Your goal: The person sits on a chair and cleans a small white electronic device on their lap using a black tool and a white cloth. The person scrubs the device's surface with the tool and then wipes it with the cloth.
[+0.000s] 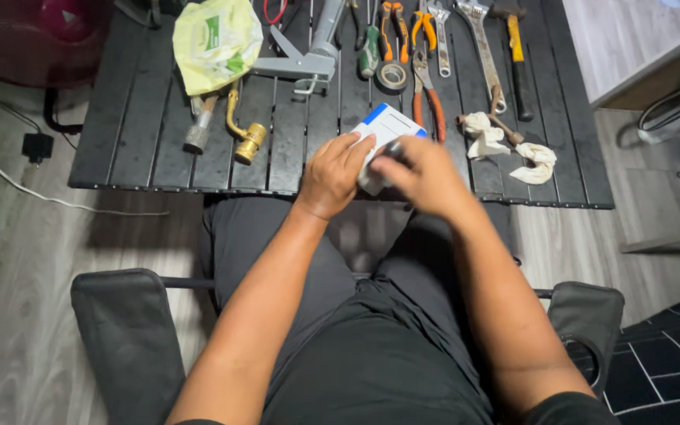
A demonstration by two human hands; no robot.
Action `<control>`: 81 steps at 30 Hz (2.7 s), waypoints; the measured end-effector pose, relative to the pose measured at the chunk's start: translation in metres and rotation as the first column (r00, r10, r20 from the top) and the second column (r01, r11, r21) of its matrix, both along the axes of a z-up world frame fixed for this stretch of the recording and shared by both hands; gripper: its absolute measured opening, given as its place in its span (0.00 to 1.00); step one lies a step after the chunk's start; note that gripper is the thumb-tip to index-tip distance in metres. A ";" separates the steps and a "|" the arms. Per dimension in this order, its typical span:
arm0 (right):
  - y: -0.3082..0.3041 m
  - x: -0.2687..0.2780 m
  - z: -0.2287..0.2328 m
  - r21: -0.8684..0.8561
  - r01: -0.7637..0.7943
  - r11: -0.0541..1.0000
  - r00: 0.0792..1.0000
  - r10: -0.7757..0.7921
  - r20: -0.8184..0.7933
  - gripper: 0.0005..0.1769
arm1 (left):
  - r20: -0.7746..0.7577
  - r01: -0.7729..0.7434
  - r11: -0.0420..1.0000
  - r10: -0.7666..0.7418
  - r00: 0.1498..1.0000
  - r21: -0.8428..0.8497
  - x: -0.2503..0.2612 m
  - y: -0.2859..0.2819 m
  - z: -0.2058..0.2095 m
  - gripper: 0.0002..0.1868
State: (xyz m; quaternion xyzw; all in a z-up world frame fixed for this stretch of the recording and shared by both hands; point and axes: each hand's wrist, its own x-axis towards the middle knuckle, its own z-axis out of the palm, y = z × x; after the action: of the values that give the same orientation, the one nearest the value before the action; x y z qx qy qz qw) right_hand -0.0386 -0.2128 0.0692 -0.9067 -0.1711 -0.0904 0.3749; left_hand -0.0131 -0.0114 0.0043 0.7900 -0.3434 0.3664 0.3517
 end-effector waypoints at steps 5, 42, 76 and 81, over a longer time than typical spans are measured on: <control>-0.025 0.025 -0.004 -0.090 0.306 0.948 0.909 -0.262 0.323 0.06 | 0.023 0.024 0.997 -0.026 0.999 0.076 0.000 -0.001 0.001 0.30; 0.004 0.096 -0.008 -0.081 0.035 0.996 0.999 -0.032 0.027 0.14 | -0.077 0.025 0.989 -0.036 0.996 -0.144 0.006 -0.003 -0.013 0.49; -0.008 0.041 0.002 0.048 0.209 0.977 0.976 -0.211 0.058 0.17 | -0.137 0.081 0.997 -0.082 0.987 -0.008 -0.003 0.005 0.007 0.41; 0.008 0.015 -0.016 0.116 0.089 0.989 0.963 -0.115 0.243 0.10 | -0.107 0.006 0.996 0.003 0.994 0.085 -0.008 0.004 0.010 0.36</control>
State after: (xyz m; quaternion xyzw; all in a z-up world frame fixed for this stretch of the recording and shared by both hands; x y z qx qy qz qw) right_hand -0.0233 -0.2049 0.0530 -0.8748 -0.1651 -0.2316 0.3921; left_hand -0.0212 -0.0073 0.0145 0.8226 -0.3400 0.3081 0.3359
